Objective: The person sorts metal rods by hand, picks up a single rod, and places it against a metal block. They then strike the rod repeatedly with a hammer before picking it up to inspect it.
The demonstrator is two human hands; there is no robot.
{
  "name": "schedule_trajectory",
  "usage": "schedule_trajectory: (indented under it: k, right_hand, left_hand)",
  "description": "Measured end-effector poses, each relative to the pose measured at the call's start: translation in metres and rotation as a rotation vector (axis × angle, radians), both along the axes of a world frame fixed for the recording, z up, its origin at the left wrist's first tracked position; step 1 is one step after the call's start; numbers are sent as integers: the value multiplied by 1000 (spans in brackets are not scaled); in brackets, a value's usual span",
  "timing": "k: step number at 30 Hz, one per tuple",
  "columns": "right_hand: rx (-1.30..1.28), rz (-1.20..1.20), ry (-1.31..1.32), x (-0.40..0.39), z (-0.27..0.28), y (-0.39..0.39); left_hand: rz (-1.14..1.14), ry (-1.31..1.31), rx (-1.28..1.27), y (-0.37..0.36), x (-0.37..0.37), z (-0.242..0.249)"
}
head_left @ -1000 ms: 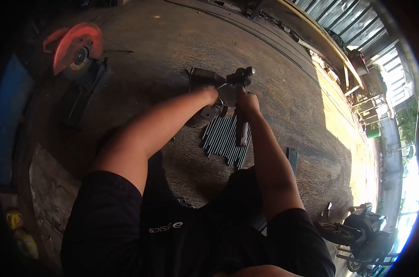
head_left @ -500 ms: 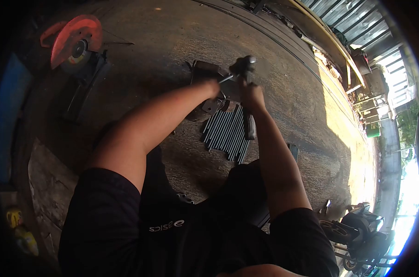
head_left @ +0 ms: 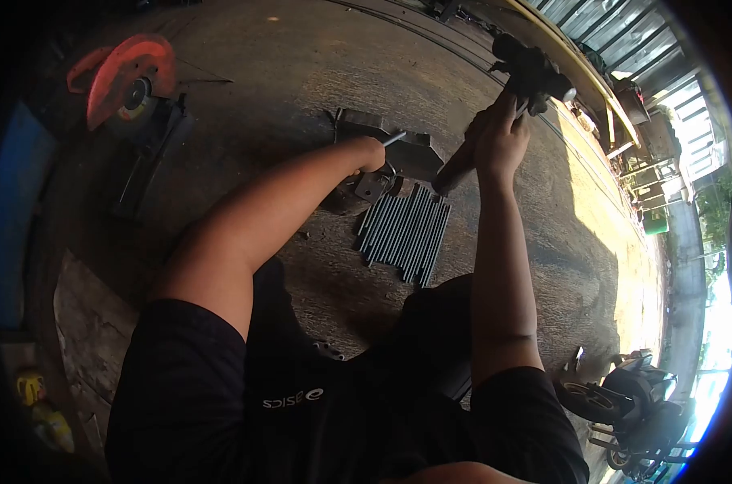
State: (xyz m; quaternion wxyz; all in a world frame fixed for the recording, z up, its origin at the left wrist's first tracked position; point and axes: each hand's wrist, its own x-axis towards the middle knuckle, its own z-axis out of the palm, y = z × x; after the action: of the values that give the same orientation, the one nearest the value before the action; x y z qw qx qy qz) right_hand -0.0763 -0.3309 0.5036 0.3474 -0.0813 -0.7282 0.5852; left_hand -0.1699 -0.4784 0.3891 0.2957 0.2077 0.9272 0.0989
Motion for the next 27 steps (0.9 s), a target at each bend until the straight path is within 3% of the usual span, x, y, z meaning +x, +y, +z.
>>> schedule_trajectory:
  k: [2,4,6,10,13,15,16,18,22,27]
  right_hand:
    - [183,-106,-90,-2,-29,-3]
    - [415,-75,-481,-18,-87,12]
    - [200,36,-903,-17,-102,11]
    - [92,57,-885,-14,-104,29]
    - [276,-45,-736,-25,-98,40]
    - [-101,101,-497,-28,-77,41]
    - [-98,109,-498,-24,-60,37]
    - [-575,451,-316,-6,-28,26]
    - [-683,728,-209,-5,-32,34]
    - [-785,645,-233,-14,-50,34]
  left_hand:
    - [57,-57,0,6,-16,-22]
    - [115,-107,8,5,-20,-27]
    - [155,-219,230,-2,-13,-15]
    - [239,-281,262,-3,-6,-4]
    - [267,-158,329,-2,-7,-6]
    - [323,-153,350,0,-8,-7]
    - [378,-150,364,-1,-8,-8]
    - [309,-103,347,-6,-14,-14]
    - [186,-23,376,-9,-19,-25]
    - [104,86,277,-6,-17,-24]
